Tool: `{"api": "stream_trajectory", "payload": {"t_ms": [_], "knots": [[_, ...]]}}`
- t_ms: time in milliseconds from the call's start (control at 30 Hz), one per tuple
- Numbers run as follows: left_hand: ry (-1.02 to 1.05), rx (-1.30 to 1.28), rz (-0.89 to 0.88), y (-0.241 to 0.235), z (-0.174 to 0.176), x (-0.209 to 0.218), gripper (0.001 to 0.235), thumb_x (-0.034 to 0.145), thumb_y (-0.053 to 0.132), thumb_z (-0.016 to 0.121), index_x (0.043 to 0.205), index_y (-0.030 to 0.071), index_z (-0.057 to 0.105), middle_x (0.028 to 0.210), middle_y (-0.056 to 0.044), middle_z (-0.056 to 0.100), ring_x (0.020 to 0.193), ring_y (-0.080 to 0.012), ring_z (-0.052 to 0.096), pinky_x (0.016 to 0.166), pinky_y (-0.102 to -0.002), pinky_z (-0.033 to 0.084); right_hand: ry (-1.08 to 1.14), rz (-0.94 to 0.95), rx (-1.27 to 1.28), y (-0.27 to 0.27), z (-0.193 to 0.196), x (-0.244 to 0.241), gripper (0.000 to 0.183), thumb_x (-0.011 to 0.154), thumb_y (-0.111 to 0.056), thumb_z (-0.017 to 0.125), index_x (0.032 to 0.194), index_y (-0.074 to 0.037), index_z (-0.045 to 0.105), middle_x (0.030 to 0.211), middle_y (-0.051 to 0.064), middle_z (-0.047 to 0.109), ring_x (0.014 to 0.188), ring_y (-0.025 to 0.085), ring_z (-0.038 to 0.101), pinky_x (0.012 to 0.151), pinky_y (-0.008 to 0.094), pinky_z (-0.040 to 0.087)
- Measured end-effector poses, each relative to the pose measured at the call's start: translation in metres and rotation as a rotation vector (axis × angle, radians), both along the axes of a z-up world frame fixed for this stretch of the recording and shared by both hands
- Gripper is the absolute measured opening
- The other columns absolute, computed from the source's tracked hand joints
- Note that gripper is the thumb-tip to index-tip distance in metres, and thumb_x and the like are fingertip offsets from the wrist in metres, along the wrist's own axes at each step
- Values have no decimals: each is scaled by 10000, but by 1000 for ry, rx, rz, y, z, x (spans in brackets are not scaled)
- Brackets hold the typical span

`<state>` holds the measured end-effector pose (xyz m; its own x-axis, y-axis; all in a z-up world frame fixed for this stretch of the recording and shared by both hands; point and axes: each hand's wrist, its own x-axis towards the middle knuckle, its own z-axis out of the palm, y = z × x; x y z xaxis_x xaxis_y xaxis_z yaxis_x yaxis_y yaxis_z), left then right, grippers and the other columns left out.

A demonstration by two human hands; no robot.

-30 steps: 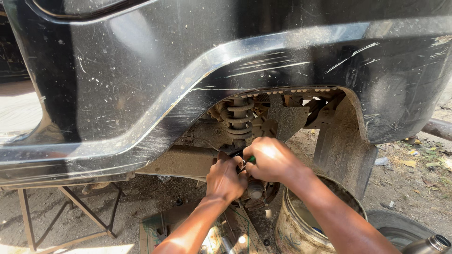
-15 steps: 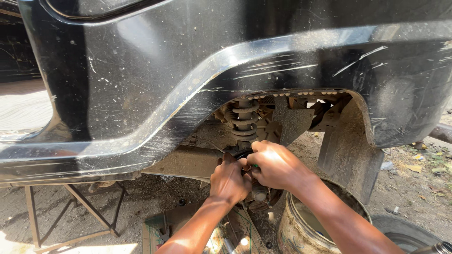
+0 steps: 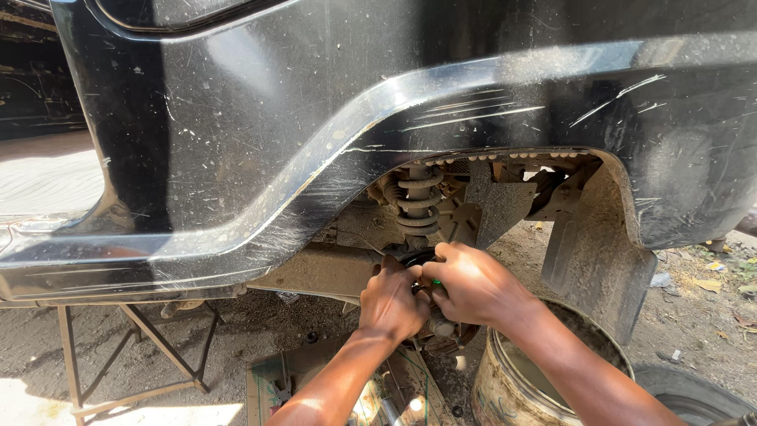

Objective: The person cleans and adjusts the brake assembly of a vehicle using a rag and a screwdriver. They wipe the brake components and use the screwdriver to manipulate the internal mechanism of the drum brake.

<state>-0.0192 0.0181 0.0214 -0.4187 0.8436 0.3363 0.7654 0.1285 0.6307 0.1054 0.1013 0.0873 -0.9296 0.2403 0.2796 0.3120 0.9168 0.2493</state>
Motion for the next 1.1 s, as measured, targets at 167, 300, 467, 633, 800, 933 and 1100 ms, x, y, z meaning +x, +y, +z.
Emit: {"api": "stream_trajectory", "payload": {"t_ms": [167,300,467,633,800,933,1100], "knots": [[-21,45,4,-1,0,1,370,803,163,689,1161,250,730,1186,-175,585,1049,-402,668,933,-497,550,-38,-296,-296,1,10,-14,96,840,-147,659,900,-82,699,784,69,671,723,221,653,724,411,554],[17,30,7,1,-7,1,332,897,299,682,1222,231,696,1176,-198,600,1060,-407,654,924,-514,545,32,-544,-579,2,25,-17,304,872,-316,741,774,-43,651,691,82,657,611,168,573,604,390,483],[23,170,24,9,-23,-2,360,870,300,698,1218,210,703,1206,-162,613,1084,-402,633,933,-515,526,74,-521,-584,15,24,-21,387,807,-296,783,591,-63,563,547,44,552,526,144,494,538,367,413],[9,241,24,12,-30,-2,343,847,302,716,1168,182,724,1195,-137,636,1100,-381,628,960,-504,509,122,-471,-656,27,13,-17,491,772,-337,790,457,-62,533,457,44,500,448,161,442,483,366,365],[12,251,22,9,-29,-1,329,839,279,716,1152,177,733,1171,-149,645,1089,-386,629,953,-519,505,99,-462,-565,20,19,-20,396,747,-308,811,532,-50,602,496,48,533,491,149,483,521,370,416],[-26,233,14,7,-25,0,342,845,276,706,1173,179,715,1133,-170,643,1074,-390,631,939,-538,505,24,-453,-539,15,26,-27,394,765,-404,823,637,-48,714,559,65,624,557,151,556,582,378,490],[-35,236,48,10,-27,4,348,822,276,706,1131,127,653,1081,-164,646,1043,-397,631,882,-547,521,-40,-475,-490,23,23,-34,246,776,-301,757,895,-87,773,832,142,754,779,222,706,760,383,565]]}}
